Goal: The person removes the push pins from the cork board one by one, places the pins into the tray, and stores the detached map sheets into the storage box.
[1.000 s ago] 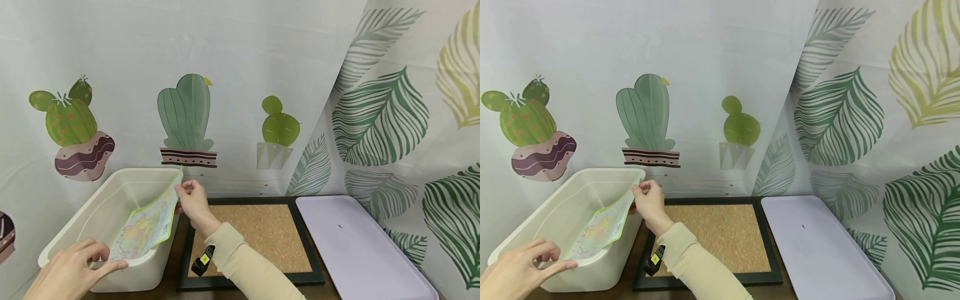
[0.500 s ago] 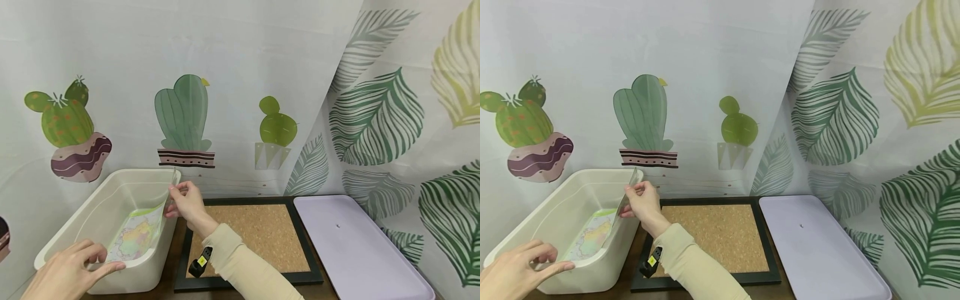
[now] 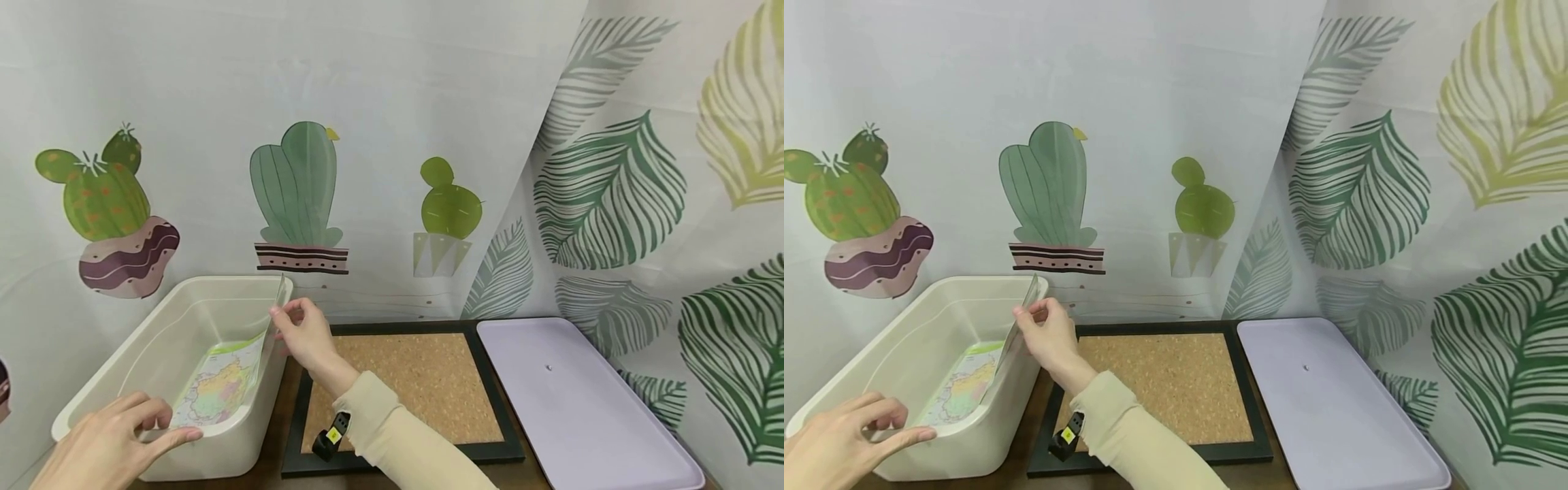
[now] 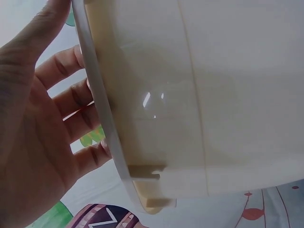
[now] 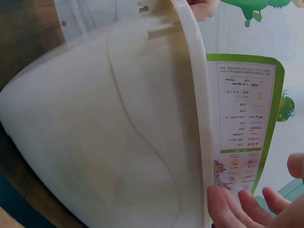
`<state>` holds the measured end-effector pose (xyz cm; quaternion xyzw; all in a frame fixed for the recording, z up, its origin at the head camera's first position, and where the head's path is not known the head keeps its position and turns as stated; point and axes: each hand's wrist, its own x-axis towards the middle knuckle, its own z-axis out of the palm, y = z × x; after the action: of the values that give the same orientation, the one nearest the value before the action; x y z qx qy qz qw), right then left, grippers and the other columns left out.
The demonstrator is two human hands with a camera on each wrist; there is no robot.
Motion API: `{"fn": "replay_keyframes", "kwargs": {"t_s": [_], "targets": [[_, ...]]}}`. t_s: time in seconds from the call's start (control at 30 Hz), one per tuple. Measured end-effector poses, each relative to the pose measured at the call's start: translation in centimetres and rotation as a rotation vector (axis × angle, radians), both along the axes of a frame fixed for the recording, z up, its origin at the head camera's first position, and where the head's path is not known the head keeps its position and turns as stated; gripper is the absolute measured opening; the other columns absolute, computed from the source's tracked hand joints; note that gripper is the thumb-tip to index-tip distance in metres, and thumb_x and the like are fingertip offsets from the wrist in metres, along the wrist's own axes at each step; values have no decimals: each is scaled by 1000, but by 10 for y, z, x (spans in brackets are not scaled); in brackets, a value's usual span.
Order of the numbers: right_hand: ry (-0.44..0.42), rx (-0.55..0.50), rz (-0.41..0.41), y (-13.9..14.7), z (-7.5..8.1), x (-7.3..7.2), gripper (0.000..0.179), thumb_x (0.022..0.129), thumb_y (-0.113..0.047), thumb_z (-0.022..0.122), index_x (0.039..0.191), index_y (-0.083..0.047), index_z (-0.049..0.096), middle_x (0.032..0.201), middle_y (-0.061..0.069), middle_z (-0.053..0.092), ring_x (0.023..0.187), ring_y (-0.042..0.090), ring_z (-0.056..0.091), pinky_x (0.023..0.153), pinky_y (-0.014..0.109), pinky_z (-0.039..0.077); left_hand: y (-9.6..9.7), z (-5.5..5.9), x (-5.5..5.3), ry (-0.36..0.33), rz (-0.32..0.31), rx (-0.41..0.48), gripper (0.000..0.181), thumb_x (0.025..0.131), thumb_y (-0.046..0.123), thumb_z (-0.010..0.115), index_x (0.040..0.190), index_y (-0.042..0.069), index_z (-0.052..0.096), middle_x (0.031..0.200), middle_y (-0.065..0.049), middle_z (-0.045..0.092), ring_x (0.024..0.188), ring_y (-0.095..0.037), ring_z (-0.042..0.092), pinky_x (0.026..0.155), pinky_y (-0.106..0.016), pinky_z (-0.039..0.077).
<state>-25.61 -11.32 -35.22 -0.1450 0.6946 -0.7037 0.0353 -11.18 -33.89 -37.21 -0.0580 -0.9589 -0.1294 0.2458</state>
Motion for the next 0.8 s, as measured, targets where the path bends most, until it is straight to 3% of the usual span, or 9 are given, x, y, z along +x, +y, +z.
{"fn": "replay_keyframes", "kwargs": {"t_s": [0.13, 0.27, 0.47, 0.6, 0.67, 0.8], "targets": [[136, 138, -8, 6, 0, 2, 24, 98, -37, 62, 106, -15, 59, 96, -5, 58, 79, 12, 62, 62, 27, 54, 1, 1, 0, 12, 0, -1, 39, 64, 55, 85, 66, 35, 52, 67, 21, 39, 54, 3, 32, 48, -23, 30], [264, 250, 3, 15, 0, 6, 25, 99, -40, 59, 108, -16, 59, 100, -7, 59, 83, 6, 57, 68, 23, 50, 0, 1, -1, -1, 13, -5, 39, 66, 56, 84, 66, 35, 51, 66, 20, 39, 53, 3, 31, 47, -23, 29], [352, 333, 46, 32, -3, 10, 31, 100, -44, 55, 114, -17, 59, 111, -4, 58, 97, 8, 59, 77, 25, 51, -5, 1, 0, -11, 15, -3, 39, 67, 54, 84, 66, 36, 49, 65, 21, 37, 53, 3, 31, 47, -23, 28], [405, 434, 21, 49, -6, 13, 38, 100, -49, 52, 122, -18, 58, 120, -2, 56, 105, 11, 54, 85, 30, 49, -4, 2, -1, -30, 24, -15, 36, 68, 55, 83, 71, 34, 54, 67, 20, 40, 54, 3, 33, 48, -24, 29], [452, 488, 6, 60, -7, 14, 41, 100, -50, 50, 125, -17, 57, 123, 0, 55, 110, 14, 53, 89, 34, 48, -2, 4, -2, -75, 32, -11, 35, 71, 56, 81, 75, 29, 58, 69, 16, 44, 56, -1, 37, 49, -26, 32], [590, 630, -66, 83, -13, 14, 43, 101, -49, 49, 126, -14, 57, 126, 3, 53, 117, 19, 51, 95, 39, 46, 7, 9, -5, -106, 23, 28, 35, 76, 52, 80, 84, 22, 64, 75, 8, 51, 61, -9, 45, 52, -31, 38]]}}
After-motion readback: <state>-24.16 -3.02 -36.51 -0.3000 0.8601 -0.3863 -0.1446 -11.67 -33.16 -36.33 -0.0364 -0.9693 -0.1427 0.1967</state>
